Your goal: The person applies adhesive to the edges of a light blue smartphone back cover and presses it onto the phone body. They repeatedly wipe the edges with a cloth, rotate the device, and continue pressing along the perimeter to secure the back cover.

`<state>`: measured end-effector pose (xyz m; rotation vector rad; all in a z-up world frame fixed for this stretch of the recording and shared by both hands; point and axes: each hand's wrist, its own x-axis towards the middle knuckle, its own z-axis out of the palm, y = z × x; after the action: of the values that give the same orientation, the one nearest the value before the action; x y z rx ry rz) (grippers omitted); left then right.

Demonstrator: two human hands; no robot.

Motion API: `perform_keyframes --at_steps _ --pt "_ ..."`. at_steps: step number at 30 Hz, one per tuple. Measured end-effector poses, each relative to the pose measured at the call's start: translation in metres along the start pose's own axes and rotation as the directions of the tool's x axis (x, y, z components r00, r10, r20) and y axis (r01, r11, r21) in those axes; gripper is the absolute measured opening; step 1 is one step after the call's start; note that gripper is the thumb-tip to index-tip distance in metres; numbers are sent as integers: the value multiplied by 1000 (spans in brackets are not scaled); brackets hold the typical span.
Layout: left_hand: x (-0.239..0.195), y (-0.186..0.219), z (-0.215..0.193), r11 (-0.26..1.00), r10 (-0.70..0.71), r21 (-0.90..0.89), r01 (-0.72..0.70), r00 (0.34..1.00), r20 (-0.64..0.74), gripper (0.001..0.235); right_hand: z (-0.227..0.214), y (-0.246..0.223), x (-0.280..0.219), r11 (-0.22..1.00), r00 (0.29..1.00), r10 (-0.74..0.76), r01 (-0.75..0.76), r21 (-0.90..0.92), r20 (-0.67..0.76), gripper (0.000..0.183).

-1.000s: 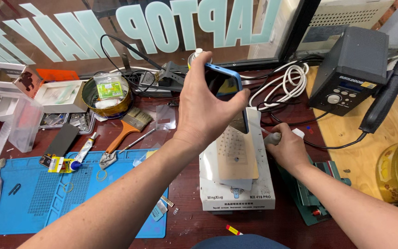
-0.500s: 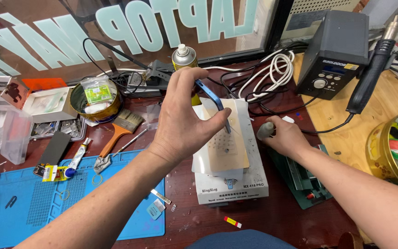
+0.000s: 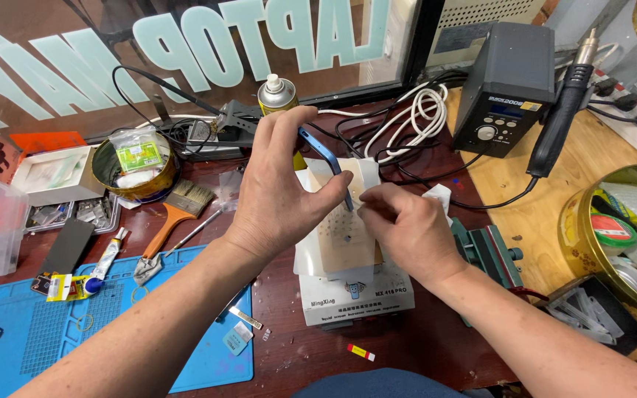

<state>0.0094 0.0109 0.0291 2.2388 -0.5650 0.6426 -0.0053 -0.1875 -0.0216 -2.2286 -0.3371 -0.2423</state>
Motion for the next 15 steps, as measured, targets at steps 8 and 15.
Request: perform_keyframes --at_steps 8,15 --pt "-2 1 -2 999 -35 -11 35 999 4 75 13 -1 -4 985 981 -167 161 -67 -101 10" --pt "0 1 -4 1000 -29 -5 29 999 17 76 26 5 -3 965 971 -200 172 -198 -134 7"
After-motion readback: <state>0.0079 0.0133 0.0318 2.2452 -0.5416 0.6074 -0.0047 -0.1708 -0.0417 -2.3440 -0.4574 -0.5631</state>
